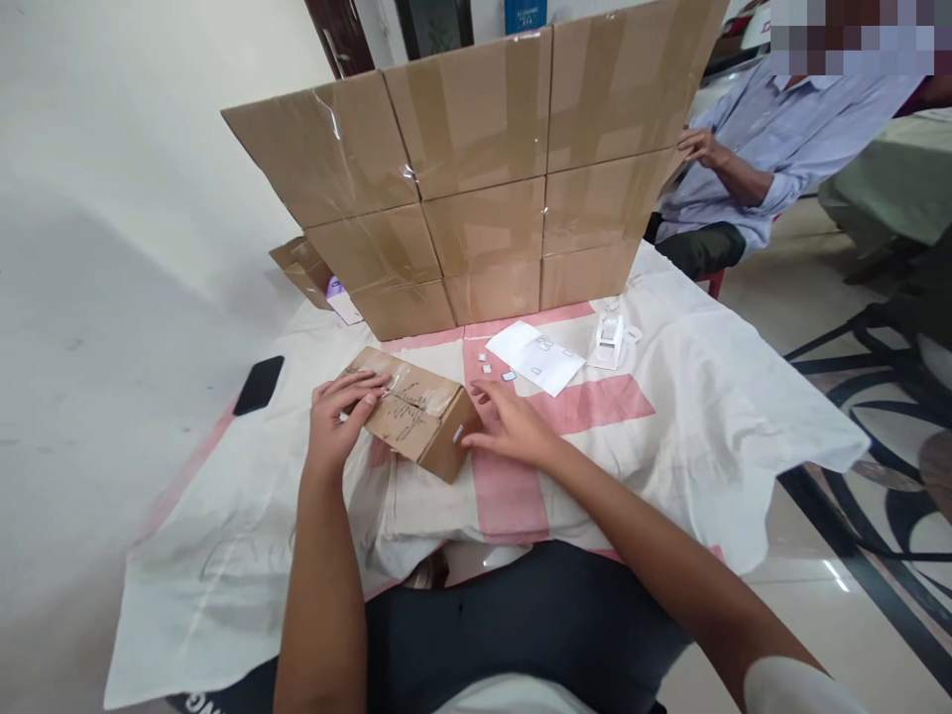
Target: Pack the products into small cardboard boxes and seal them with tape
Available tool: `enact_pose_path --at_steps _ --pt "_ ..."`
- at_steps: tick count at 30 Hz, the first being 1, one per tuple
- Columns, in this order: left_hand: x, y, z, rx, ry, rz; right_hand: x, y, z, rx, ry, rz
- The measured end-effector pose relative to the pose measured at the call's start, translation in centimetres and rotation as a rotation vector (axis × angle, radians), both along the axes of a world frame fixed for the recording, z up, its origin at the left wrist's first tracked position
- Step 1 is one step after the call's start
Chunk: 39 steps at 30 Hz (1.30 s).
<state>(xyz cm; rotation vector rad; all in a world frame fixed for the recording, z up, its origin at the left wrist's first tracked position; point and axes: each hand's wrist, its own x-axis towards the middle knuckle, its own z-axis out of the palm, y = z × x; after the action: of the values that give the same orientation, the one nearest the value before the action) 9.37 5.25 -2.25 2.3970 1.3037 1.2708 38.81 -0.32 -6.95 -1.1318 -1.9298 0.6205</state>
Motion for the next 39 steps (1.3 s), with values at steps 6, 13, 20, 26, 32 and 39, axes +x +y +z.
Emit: enact_pose_path --at_steps 6,13,20,26,32,39 --pt "0.2 0.1 -0.2 0.039 0.001 0.002 -4.6 -3.1 -0.8 -0.068 0.043 -0.094" --pt "0.2 0.5 -0.6 0.094 0.003 -0.015 -5.2 -3.9 -0.6 -0.057 0.054 -0.149" --pt "0.6 0.4 -1.2 0.178 -0.017 -0.016 -4.7 -3.9 -1.3 -0.052 0.084 -0.158" --pt "2.1 -0.4 -2.6 0.446 -0.279 0.154 -1.8 -2.4 -0.6 0.053 0.228 -0.213" --pt "1.2 -0.1 -3.3 0.372 -0.424 0.212 7.4 -2.3 3.8 0.42 0.443 -0.724" --pt "1.4 0.2 -4.1 0.26 -0.584 0.243 22.6 -5.2 3.5 0.461 0.294 -1.327"
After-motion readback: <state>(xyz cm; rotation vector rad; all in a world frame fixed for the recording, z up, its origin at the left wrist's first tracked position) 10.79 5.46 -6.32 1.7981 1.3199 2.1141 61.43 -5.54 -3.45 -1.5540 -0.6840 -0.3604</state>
